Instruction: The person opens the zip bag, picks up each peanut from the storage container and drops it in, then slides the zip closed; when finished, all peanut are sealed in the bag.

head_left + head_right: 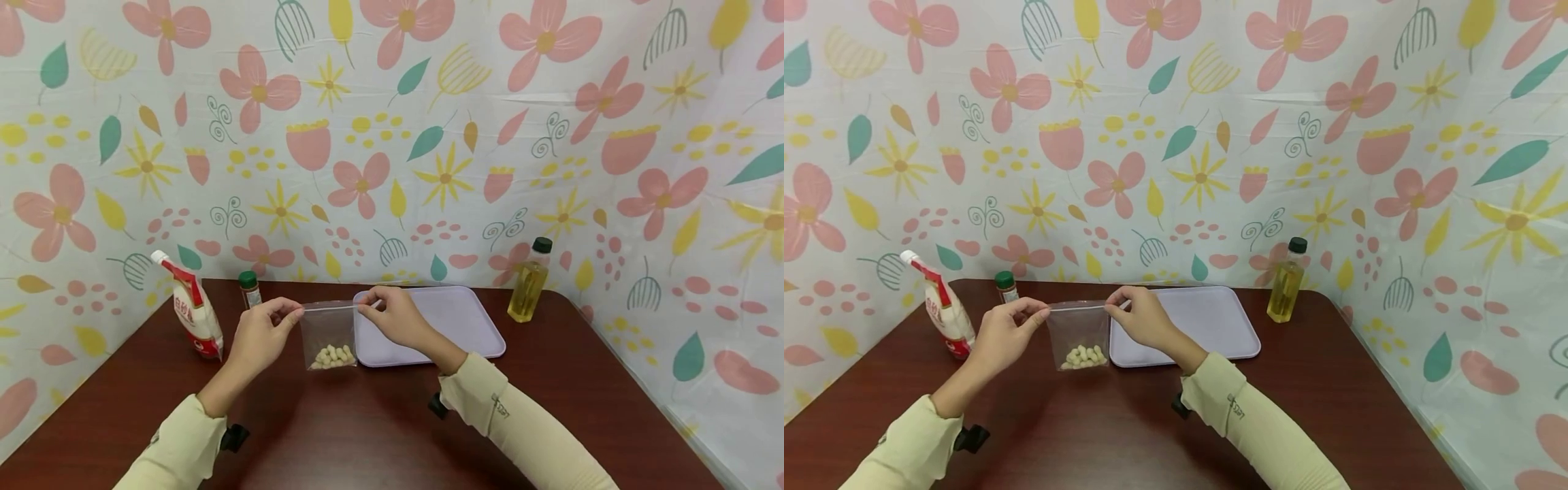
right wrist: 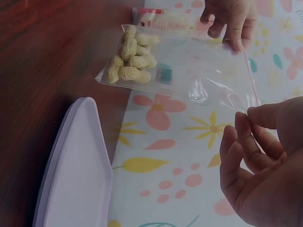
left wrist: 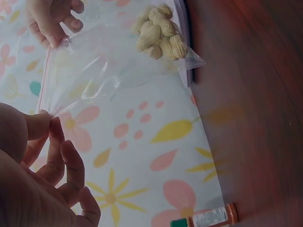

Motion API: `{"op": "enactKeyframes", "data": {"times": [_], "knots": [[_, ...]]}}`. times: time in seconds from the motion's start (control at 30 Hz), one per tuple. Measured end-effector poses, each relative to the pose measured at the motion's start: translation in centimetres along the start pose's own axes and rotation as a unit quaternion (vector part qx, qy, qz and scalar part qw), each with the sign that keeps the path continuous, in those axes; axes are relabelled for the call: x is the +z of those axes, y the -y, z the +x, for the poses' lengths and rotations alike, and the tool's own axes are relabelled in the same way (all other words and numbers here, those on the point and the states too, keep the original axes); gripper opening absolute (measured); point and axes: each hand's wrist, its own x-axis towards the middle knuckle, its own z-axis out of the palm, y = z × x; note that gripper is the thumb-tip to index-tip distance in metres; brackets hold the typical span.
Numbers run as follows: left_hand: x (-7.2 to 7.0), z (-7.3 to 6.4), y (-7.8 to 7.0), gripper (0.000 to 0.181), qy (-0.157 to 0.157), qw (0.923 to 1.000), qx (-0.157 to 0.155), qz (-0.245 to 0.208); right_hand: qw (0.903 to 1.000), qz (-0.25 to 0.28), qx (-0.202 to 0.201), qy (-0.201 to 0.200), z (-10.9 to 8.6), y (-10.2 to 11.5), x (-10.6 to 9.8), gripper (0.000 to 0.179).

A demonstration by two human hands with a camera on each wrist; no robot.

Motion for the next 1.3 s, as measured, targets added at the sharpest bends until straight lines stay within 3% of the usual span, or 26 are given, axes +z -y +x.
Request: {"op": "enactKeyframes", "data": {"times": [0.33, 0.93, 1.1, 1.3], "knots": [[0.4, 0.7, 1.4, 0.013, 0.024, 0.9991, -0.029, 0.019, 0.9988, -0.001, 0.042, 0.025, 2.0, -2.0, 1.5, 0.010], [2.5, 3.2, 2.4, 0.024, 0.054, 0.9943, -0.082, 0.040, 0.9935, -0.016, 0.111, -0.015, 3.0, -2.9, 2.1, 0.012], [3.3, 3.6, 3.3, 0.037, 0.029, 0.9970, -0.069, 0.021, 0.9914, -0.005, 0.125, -0.036, 3.3, -3.0, 2.5, 0.023], [3.7, 2.7, 3.4, 0.052, 0.011, 0.9984, -0.026, 0.049, 0.9897, -0.011, 0.133, -0.051, 2.4, -3.3, 2.1, 0.036]]}}
